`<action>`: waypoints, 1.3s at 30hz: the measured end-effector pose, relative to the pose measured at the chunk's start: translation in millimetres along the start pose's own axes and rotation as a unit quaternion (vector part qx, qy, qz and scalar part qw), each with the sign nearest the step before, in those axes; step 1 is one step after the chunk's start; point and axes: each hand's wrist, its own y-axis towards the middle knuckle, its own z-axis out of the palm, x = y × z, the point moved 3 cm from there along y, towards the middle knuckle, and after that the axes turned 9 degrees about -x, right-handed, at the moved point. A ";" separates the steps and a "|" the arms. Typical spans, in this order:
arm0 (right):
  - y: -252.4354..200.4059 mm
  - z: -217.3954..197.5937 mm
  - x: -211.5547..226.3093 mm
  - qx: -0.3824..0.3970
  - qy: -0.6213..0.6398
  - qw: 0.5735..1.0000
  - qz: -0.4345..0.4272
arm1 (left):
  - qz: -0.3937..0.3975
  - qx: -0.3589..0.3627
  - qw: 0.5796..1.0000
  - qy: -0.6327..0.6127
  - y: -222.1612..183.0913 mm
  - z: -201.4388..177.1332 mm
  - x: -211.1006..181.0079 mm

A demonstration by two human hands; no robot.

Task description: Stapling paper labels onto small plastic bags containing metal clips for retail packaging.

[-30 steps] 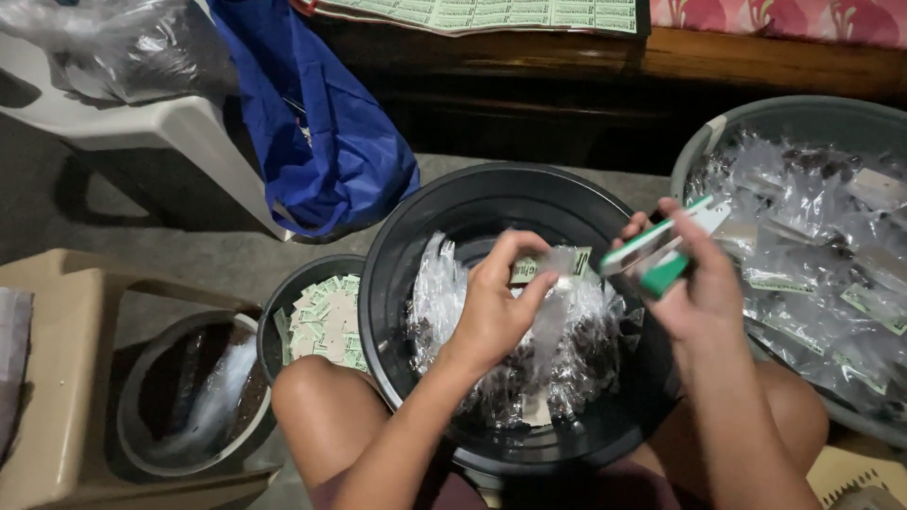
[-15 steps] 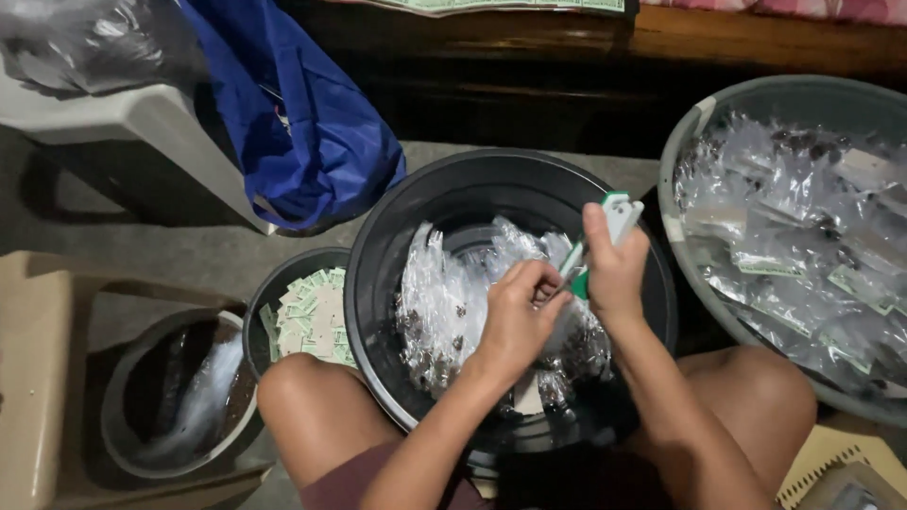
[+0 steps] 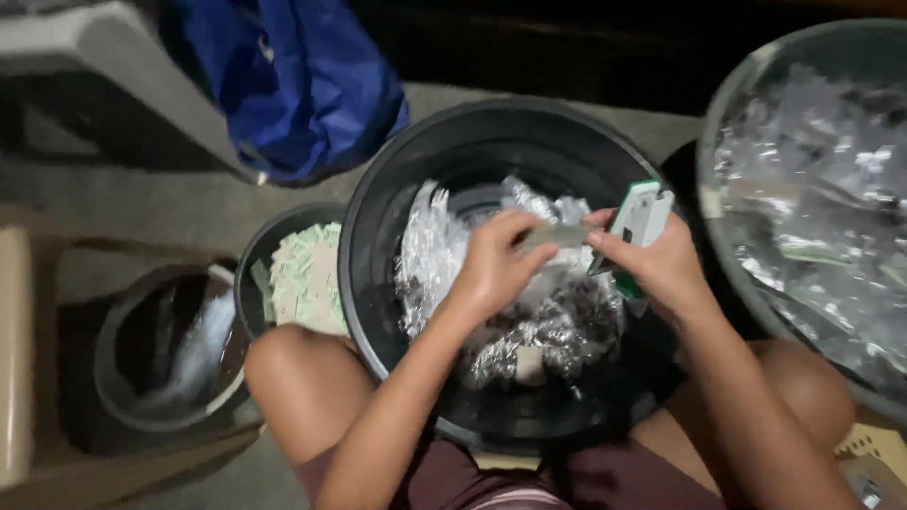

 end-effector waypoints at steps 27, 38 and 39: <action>-0.9 -48.6 17.4 -0.128 -0.109 0.985 0.042 | -0.259 -0.135 0.860 0.418 -10.8 -49.6 298.6; 12.8 -48.3 5.3 -0.104 -0.155 0.974 0.127 | -0.187 -0.083 0.906 0.370 23.3 -23.2 278.9; 14.3 -45.3 2.7 -0.107 -0.153 0.974 0.125 | -0.183 -0.083 0.907 0.370 34.2 -26.0 258.4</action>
